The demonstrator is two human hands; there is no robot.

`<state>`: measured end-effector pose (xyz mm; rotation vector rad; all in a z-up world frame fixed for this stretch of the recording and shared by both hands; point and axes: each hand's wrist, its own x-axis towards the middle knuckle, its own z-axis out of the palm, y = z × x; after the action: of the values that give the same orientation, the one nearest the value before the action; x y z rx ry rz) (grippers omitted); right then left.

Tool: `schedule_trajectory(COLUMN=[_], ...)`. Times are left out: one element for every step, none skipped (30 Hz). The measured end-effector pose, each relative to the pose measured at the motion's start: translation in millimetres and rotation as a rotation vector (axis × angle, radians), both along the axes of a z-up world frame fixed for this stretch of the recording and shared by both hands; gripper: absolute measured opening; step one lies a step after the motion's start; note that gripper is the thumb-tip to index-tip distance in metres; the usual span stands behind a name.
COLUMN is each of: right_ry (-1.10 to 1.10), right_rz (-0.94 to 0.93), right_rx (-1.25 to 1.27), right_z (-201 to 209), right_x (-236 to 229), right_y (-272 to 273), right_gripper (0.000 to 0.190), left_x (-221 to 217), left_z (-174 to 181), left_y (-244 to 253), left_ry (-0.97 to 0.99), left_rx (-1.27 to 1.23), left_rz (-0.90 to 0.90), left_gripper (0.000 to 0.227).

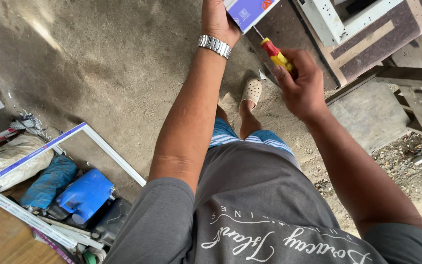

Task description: The person uses a screwdriver to tighten screws on a white aluminum frame, securing a purple protective strip to the profile. They manipulate the frame and the tool to align and fasten the components together.

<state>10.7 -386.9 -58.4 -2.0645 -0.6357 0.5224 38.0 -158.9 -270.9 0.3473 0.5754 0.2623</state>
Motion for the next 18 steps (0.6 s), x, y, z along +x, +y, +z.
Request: schedule_trajectory(right_ry=[-0.226,-0.180,-0.132,-0.084,0.491,1.065,1.638,1.535,1.426,1.316,0.920,0.524,0.125,0.068,0.009,-0.049,0.541,1.130], right_rz=[0.060,0.036,0.016,-0.003,-0.128,-0.249,-0.364,-0.355,-0.351,-0.346,-0.222,-0.095,0.036,0.039,0.041,0.043,-0.100,-0.245], right_rx=[0.018,-0.026,-0.067,-0.108,0.267,0.645,1.026,0.916,0.812,0.709,0.485,0.263,0.045,0.035,0.024,0.014,0.314,0.618], right_z=[2,2,0,-2,-4,-7,-9,-10,-11,-11,-9,-8,-7,-8,-8,-10,-13,-16], right_x=[-1,-3,-4,-5,-5,-4,-1,2,3,3,3,3,3,2,1,0,0,2], right_y=[1,2,3,4,4,4,4,3,0,-2,-5,-8,-9,-9,-10,-9,-9,-9], right_gripper=[0.026,0.026,0.025,0.025,0.027,0.030,0.035,0.036,0.038,0.040,0.043,0.047,0.051,0.047,0.043,0.040,0.039,0.040], left_x=[2,3,3,2,1,-1,-2,-2,-3,-3,-2,-2,-2,-2,-3,-4,-5,-4], left_z=[1,2,5,9,13,19,24,28,33,37,40,44,48,51,54,56,58,59], left_y=[-1,-3,-5,-8,-10,-12,-15,-16,-17,-19,-21,-24,-25,-25,-25,-26,-27,-27], left_ry=[0.035,0.070,0.104,0.138,0.173,0.164,0.155,0.146,0.125,0.105,0.084,0.077,0.067,0.056,0.044,0.031,0.020,0.023], left_rx=[0.002,0.005,0.006,0.007,0.010,0.022,0.036,0.049,0.022,-0.006,-0.035,-0.046,-0.053,-0.060,-0.028,0.004,0.033,0.034], left_rz=[0.013,0.025,0.023,0.021,0.019,0.026,0.035,0.045,0.047,0.049,0.051,0.070,0.090,0.111,0.117,0.123,0.123,0.118], left_gripper=[0.050,0.053,0.055,0.057,0.059,0.059,0.059,0.059,0.058,0.057,0.056,0.052,0.048,0.044,0.041,0.038,0.035,0.034])
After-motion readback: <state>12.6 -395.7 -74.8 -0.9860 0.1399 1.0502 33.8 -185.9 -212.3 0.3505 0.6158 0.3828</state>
